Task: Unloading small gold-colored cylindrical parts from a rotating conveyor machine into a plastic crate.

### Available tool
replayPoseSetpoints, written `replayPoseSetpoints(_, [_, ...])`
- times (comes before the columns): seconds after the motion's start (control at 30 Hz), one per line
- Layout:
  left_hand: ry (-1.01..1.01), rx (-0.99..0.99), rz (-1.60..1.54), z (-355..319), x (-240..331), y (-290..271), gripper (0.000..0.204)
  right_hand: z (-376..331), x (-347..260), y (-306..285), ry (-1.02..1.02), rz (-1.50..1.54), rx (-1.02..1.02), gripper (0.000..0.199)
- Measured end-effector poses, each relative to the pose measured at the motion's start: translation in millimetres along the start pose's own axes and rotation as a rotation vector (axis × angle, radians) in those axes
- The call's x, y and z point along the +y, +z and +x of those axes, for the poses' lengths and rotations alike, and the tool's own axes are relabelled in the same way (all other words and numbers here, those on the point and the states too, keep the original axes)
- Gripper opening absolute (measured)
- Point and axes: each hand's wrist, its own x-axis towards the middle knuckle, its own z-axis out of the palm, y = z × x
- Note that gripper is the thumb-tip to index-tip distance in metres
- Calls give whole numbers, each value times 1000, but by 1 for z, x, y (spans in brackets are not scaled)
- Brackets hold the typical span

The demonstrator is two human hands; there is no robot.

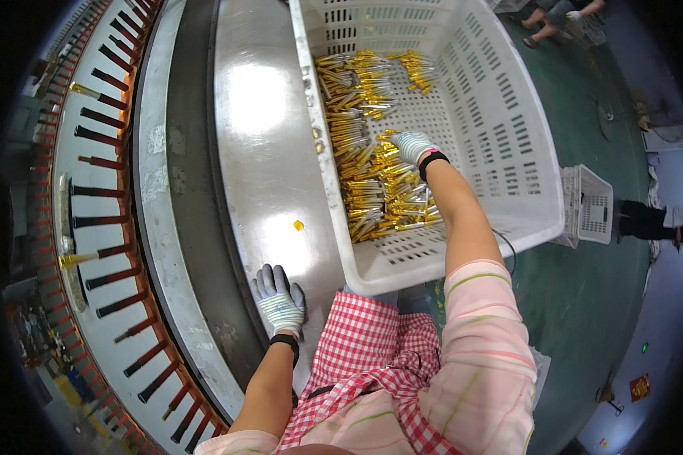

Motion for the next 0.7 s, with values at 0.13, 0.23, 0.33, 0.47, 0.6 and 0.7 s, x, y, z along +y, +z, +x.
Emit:
replayPoseSetpoints(0.13, [-15, -41, -11, -4, -15, -1, 51, 49, -13, 12, 33, -97, -11, 35])
replayPoseSetpoints(0.23, [-27, -81, 8, -2, -21, 2, 52, 69, -17, 35, 54, -76, 257, 55])
replayPoseSetpoints(0.33, [1, -73, -44, 2, -21, 0, 51, 69, -15, 66, 57, -21, 152, 57])
replayPoseSetpoints(0.47, [5, -43, -48, 1, -24, 1, 51, 69, -11, 51, 46, -11, 55, 62])
replayPoseSetpoints(0.6, [-21, -122, -17, -7, -29, 3, 53, 70, 20, 44, -21, 241, 290, 41])
replayPoseSetpoints(0.7, [-44, -257, -48, 5, -30, -12, 56, 50, 22, -5, -43, 393, 476, 38])
